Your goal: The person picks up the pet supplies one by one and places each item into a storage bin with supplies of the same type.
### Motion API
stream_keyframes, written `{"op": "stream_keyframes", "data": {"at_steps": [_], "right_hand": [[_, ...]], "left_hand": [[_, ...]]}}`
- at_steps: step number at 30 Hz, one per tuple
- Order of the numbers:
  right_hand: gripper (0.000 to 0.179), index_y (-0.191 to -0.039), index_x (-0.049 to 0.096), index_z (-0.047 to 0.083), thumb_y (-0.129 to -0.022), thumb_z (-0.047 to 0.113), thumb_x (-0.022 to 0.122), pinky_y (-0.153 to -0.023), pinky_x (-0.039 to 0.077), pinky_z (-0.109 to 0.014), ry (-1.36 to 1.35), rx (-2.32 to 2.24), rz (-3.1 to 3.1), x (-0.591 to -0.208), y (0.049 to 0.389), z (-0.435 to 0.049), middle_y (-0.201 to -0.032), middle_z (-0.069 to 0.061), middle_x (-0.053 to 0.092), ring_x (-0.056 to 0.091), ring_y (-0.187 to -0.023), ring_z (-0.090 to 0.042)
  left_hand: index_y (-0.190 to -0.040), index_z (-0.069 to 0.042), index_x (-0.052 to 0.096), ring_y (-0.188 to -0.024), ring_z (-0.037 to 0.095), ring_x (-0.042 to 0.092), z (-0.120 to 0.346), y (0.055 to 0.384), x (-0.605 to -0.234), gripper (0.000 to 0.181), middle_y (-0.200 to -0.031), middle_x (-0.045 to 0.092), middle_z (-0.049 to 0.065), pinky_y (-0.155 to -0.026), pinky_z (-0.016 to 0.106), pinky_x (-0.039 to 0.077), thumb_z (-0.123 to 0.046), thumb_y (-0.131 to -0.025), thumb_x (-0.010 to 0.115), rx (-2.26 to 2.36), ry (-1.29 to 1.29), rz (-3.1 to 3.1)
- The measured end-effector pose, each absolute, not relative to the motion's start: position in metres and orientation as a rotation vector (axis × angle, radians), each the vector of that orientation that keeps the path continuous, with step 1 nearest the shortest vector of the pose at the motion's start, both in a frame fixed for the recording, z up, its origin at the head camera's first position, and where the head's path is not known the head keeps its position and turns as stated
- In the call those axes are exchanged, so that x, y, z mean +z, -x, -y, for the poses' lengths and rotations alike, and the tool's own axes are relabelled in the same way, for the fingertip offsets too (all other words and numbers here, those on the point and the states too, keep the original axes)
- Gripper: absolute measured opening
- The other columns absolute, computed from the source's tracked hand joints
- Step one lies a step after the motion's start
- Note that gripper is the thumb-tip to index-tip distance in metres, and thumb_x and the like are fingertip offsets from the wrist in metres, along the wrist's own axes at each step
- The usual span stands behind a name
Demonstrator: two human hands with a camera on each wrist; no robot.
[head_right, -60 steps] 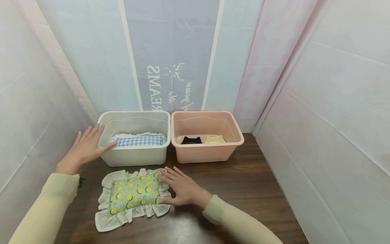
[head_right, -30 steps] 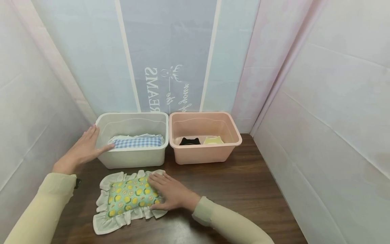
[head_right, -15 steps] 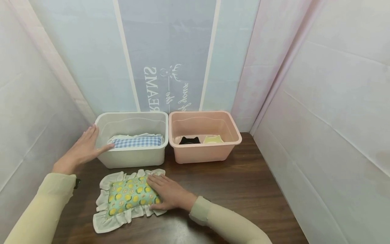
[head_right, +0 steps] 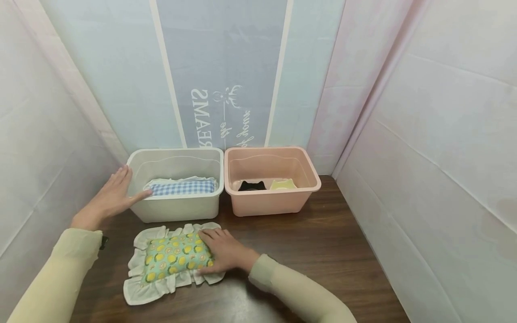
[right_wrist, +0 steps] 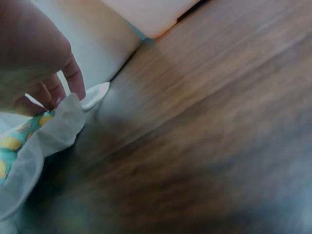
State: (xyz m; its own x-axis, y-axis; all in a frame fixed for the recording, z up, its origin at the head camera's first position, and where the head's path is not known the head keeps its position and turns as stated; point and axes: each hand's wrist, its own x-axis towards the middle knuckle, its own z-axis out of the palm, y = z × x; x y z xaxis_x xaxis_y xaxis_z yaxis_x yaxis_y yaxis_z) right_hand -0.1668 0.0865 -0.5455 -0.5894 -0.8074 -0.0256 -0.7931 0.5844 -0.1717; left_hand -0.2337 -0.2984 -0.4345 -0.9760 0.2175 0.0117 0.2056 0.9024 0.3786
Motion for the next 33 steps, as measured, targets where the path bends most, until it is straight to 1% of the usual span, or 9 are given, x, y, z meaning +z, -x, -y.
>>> {"op": "stream_keyframes", "data": {"at_steps": [3,8,12,15,19,25,27,29,33], "right_hand": [[0.114,-0.173,0.023,0.014,-0.090,0.078,0.068,-0.117,0.043,-0.054,1.334,-0.253,-2.684,-0.545,0.169,-0.089,-0.173,-0.006,0.032,0.035,-0.154,-0.026],[0.117,-0.172,0.025,0.013,-0.086,0.078,0.073,-0.115,0.045,-0.046,1.289,-0.298,-2.689,-0.548,0.172,-0.090,-0.170,-0.008,0.034,0.038,-0.151,-0.026],[0.118,-0.170,0.028,0.012,-0.084,0.078,0.076,-0.116,0.044,-0.043,1.255,-0.310,-2.682,-0.549,0.174,-0.089,-0.171,-0.009,0.033,0.039,-0.150,-0.026],[0.116,-0.168,0.033,0.013,-0.082,0.076,0.079,-0.114,0.045,-0.039,1.248,-0.333,-2.682,-0.549,0.175,-0.088,-0.170,-0.006,0.038,0.042,-0.145,-0.023],[0.111,-0.165,0.037,0.015,-0.082,0.075,0.080,-0.108,0.046,-0.034,1.256,-0.344,-2.697,-0.551,0.175,-0.089,-0.162,-0.002,0.048,0.047,-0.136,-0.019],[0.109,-0.165,0.037,0.011,-0.084,0.070,0.081,-0.117,0.045,-0.035,1.312,-0.392,-2.711,-0.557,0.177,-0.088,-0.158,-0.004,0.052,0.051,-0.136,-0.019],[0.106,-0.163,0.041,0.010,-0.084,0.068,0.083,-0.115,0.046,-0.032,1.331,-0.420,-2.716,-0.558,0.178,-0.088,-0.153,-0.004,0.055,0.053,-0.132,-0.017],[0.101,-0.158,0.047,0.011,-0.082,0.066,0.085,-0.108,0.048,-0.026,1.344,-0.441,-2.726,-0.558,0.179,-0.089,-0.146,-0.002,0.059,0.054,-0.122,-0.014],[0.093,-0.152,0.052,0.013,-0.081,0.059,0.089,-0.096,0.048,-0.017,1.335,-0.495,-2.734,-0.558,0.179,-0.089,-0.135,0.003,0.062,0.052,-0.111,-0.009]], "left_hand": [[-0.163,0.016,-0.007,-0.161,0.055,-0.007,0.298,0.234,-0.434,0.123,-0.171,-0.013,0.038,-0.130,0.067,-0.001,-0.072,-0.102,0.054,0.597,-0.340,-3.032],[-0.163,0.016,-0.006,-0.161,0.055,-0.006,0.298,0.234,-0.433,0.122,-0.171,-0.012,0.038,-0.130,0.067,-0.001,-0.071,-0.103,0.054,0.590,-0.347,-3.034],[-0.163,0.017,-0.006,-0.161,0.055,-0.006,0.298,0.235,-0.434,0.122,-0.171,-0.011,0.039,-0.130,0.067,-0.001,-0.071,-0.103,0.054,0.588,-0.348,-3.038],[-0.163,0.017,-0.006,-0.161,0.055,-0.007,0.298,0.235,-0.435,0.122,-0.171,-0.012,0.039,-0.130,0.067,-0.001,-0.071,-0.103,0.054,0.586,-0.344,-3.039],[-0.163,0.016,-0.006,-0.161,0.055,-0.007,0.297,0.235,-0.436,0.122,-0.171,-0.012,0.038,-0.129,0.068,0.000,-0.072,-0.103,0.054,0.584,-0.337,-3.039],[-0.163,0.017,-0.004,-0.161,0.055,-0.005,0.297,0.234,-0.435,0.122,-0.171,-0.011,0.038,-0.129,0.068,0.001,-0.072,-0.103,0.054,0.584,-0.338,-3.042],[-0.163,0.016,-0.005,-0.161,0.055,-0.005,0.297,0.234,-0.436,0.122,-0.171,-0.012,0.038,-0.130,0.068,0.001,-0.072,-0.103,0.054,0.585,-0.337,-3.040],[-0.163,0.016,-0.005,-0.161,0.055,-0.006,0.297,0.234,-0.436,0.122,-0.171,-0.013,0.038,-0.129,0.068,0.000,-0.071,-0.103,0.054,0.588,-0.334,-3.033],[-0.163,0.016,-0.006,-0.161,0.055,-0.007,0.297,0.235,-0.437,0.122,-0.171,-0.013,0.038,-0.130,0.068,0.000,-0.072,-0.103,0.054,0.581,-0.335,-3.030]]}}
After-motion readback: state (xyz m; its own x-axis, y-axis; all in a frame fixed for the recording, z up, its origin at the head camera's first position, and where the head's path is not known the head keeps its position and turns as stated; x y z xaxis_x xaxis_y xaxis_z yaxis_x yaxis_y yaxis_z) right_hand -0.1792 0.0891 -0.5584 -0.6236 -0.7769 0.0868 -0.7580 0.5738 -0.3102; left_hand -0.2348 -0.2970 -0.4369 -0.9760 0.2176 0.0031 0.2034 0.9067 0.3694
